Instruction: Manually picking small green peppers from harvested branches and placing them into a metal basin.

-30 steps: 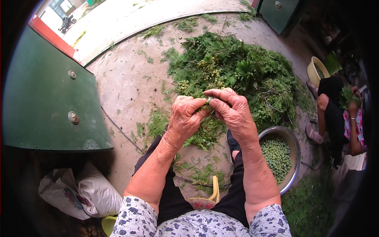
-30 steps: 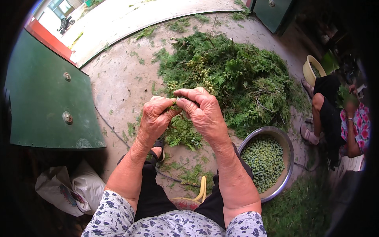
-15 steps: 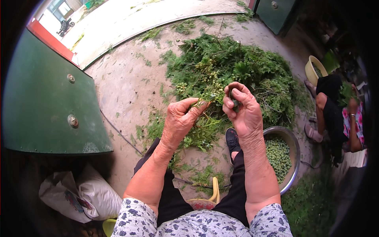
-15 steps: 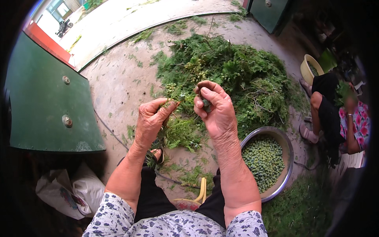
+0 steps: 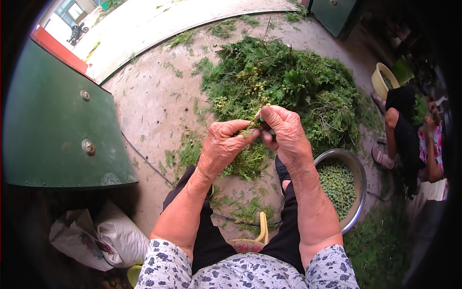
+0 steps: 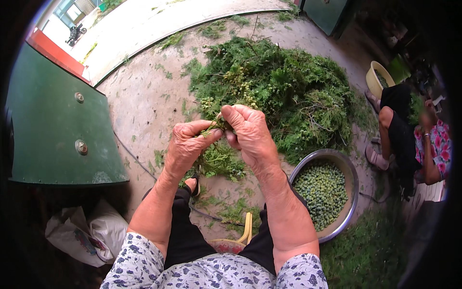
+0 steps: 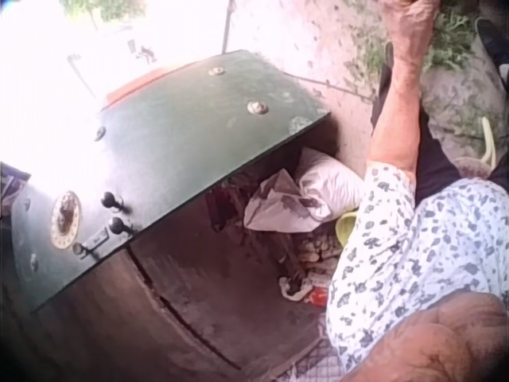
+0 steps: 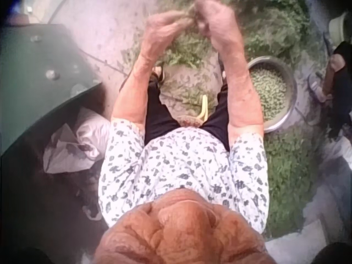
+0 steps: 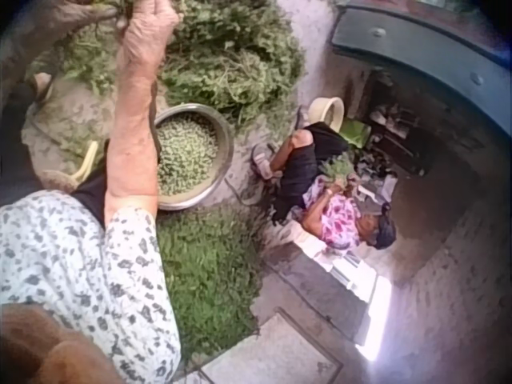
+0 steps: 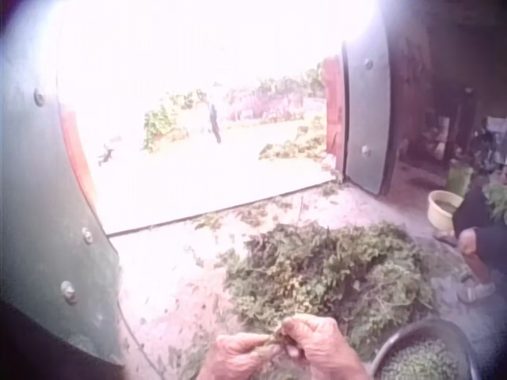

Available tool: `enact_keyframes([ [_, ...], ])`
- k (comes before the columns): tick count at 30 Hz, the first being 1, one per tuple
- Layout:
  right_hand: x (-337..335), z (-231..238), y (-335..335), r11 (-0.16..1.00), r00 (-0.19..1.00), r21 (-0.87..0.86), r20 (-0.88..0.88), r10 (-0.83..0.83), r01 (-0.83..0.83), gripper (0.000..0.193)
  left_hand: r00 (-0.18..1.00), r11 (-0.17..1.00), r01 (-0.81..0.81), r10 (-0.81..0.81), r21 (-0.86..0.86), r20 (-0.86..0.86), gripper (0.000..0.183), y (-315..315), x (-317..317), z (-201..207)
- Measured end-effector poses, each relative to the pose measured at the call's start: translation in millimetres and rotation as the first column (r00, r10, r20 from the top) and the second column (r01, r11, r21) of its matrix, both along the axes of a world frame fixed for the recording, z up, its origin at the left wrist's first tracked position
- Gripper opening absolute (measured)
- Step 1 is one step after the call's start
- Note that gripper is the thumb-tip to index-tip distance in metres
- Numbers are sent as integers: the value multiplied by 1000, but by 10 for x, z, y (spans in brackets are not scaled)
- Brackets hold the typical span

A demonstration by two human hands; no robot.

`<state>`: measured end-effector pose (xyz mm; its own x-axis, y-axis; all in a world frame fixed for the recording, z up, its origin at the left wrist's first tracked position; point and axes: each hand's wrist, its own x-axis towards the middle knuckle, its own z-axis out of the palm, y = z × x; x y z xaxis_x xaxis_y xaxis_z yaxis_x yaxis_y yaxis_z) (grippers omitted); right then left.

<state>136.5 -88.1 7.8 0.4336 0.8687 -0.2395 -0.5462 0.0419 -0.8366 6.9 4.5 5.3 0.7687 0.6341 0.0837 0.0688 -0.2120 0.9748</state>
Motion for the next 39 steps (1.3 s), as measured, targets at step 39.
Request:
enact_keyframes([
  [39,-38,161,-677,956,911,-74,333,-243,282,27,746,537,-25,572,-843,341,21,461,-171,-211],
])
